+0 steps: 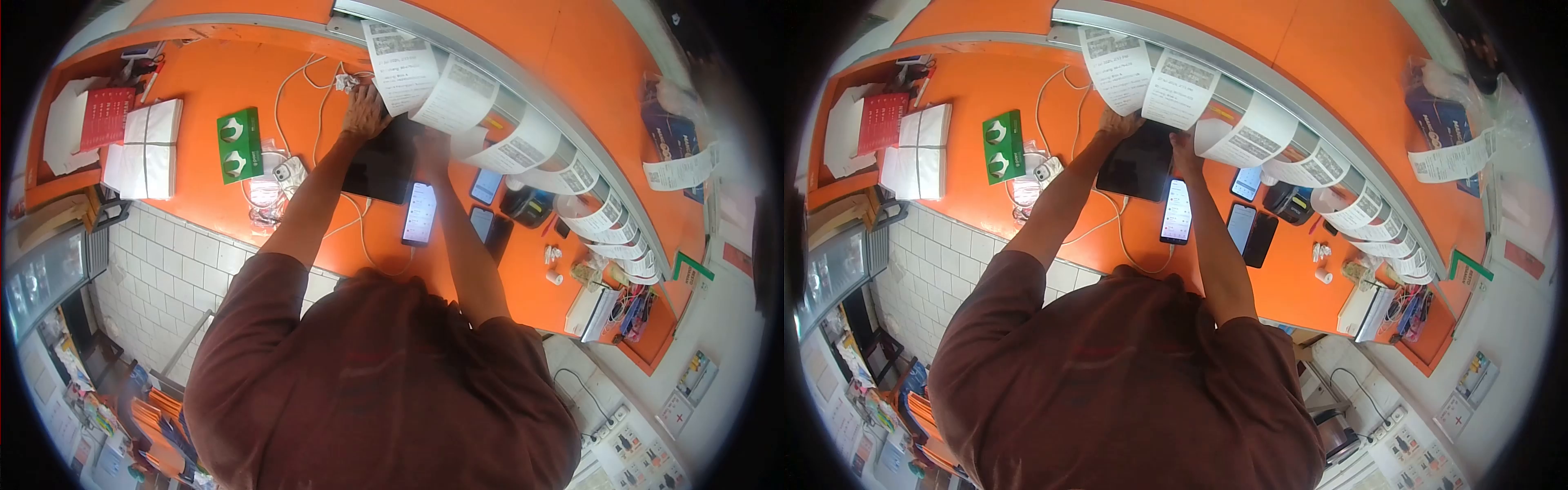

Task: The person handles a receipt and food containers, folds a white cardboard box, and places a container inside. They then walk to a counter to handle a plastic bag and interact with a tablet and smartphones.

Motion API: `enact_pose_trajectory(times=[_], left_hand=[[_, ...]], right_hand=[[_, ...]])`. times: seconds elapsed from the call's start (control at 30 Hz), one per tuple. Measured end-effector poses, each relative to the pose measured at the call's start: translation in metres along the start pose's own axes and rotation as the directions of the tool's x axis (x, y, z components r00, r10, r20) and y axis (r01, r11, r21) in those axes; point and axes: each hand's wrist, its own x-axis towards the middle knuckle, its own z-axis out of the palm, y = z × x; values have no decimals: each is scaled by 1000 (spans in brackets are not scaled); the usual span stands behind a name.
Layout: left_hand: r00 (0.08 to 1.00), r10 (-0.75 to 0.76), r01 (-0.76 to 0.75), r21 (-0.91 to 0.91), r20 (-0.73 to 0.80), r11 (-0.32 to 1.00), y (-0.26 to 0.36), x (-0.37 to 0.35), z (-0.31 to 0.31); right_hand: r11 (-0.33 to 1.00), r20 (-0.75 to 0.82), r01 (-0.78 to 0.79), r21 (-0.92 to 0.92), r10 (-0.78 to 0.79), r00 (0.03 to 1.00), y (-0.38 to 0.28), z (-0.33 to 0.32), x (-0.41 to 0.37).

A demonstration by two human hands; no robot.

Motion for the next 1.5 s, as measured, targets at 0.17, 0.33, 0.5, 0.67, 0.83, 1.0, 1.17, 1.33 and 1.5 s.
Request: enact_pose_trajectory(times=[0.17, 0.33, 0.5, 0.67, 0.83, 1.0, 1.17, 1.33, 1.5], left_hand=[[995, -41, 49, 79, -89, 996, -4, -2, 5], [871, -482, 464, -171, -89, 869, 0, 5, -7], [931, -365, 349, -263, -14, 900, -8, -7, -14], [940, -340, 307, -408, -8, 860, -9, -26, -16], [921, -387, 325, -466, -39, 823, -15, -28, -13], [918, -385, 295, -489, -93, 821, -11, -30, -12], [922, -386, 331, -471, -21, 818, -9, -26, -19], [929, -366, 314, -412, -51, 855, -10, -25, -14], [929, -368, 314, -427, -47, 848, -9, -25, -19]], right_hand=[[925, -40, -367, 93, 372, 927, -31, 6, -1], [966, -16, -242, -89, 241, 970, -13, 6, 6], [969, -26, 4, -249, -11, 1000, -4, 6, 24], [867, 324, 296, -402, -168, 931, -60, -20, 51], [888, 53, 253, -384, -252, 966, -27, 3, 65], [894, -89, 253, -369, -305, 948, -27, 18, 65], [954, -165, 272, -128, -291, 942, -42, 15, 59], [969, -178, 247, -29, -248, 952, -31, 20, 59], [955, -269, 289, 72, -261, 927, -21, 29, 64]])
